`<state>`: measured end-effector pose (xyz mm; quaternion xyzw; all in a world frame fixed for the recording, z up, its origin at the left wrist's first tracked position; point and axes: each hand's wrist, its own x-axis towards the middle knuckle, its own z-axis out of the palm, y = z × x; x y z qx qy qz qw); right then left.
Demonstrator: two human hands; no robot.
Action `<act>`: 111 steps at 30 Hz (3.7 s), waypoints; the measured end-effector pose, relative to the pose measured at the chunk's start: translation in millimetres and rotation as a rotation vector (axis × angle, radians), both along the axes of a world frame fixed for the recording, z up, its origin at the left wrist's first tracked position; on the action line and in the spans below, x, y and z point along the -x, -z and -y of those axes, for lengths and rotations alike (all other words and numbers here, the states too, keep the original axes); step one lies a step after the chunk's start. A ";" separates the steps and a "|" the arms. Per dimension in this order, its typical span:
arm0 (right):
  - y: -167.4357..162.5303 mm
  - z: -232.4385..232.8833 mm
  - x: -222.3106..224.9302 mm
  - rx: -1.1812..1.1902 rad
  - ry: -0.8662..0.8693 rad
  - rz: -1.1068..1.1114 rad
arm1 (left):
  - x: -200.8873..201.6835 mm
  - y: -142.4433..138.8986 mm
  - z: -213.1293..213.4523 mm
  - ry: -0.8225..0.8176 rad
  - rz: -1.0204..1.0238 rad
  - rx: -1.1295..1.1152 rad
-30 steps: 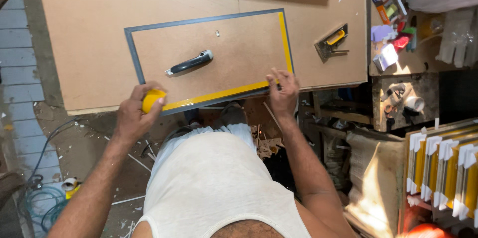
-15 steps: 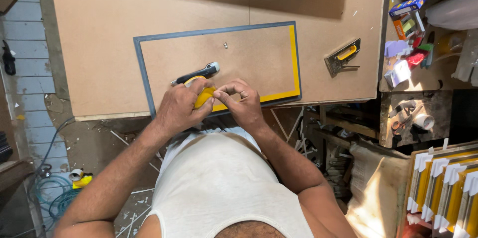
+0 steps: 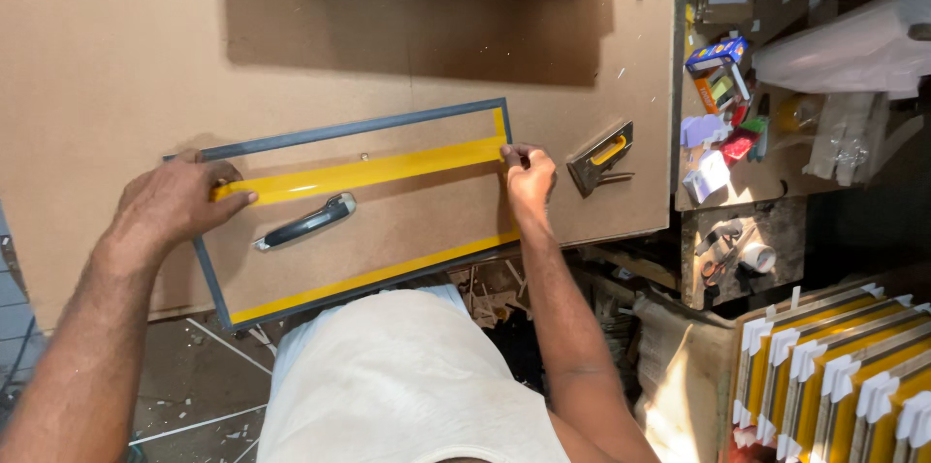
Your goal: The person applies yellow tape to the edges of a rectangular board, cuts the tape with a utility knife, and staples white corner pieces onto the taped edges. The person repeats the taping and cutting steps on a second board.
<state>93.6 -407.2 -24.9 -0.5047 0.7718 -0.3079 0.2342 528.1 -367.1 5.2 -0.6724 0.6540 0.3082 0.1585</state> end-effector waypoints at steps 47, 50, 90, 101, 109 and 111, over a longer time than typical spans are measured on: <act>3.5 22.5 -121.3 -0.274 -0.609 -0.606 | 23.5 35.6 77.0 -0.014 0.099 0.078; 3.5 24.8 -109.2 -0.137 -0.529 -0.607 | 3.5 34.8 72.5 0.024 0.031 0.084; 43.8 -4.8 -185.1 0.008 -0.450 -0.670 | -190.1 54.6 33.8 0.037 -0.140 -0.238; 22.3 -16.4 -305.5 -0.582 -0.383 -0.803 | -196.6 47.3 32.7 0.012 -0.168 -0.240; 17.4 -102.9 -500.5 -0.288 -0.946 -0.694 | -194.1 42.2 33.9 0.032 -0.103 -0.251; 18.5 -102.0 -489.5 -0.168 -0.932 -0.620 | -195.0 41.4 33.2 0.049 -0.077 -0.233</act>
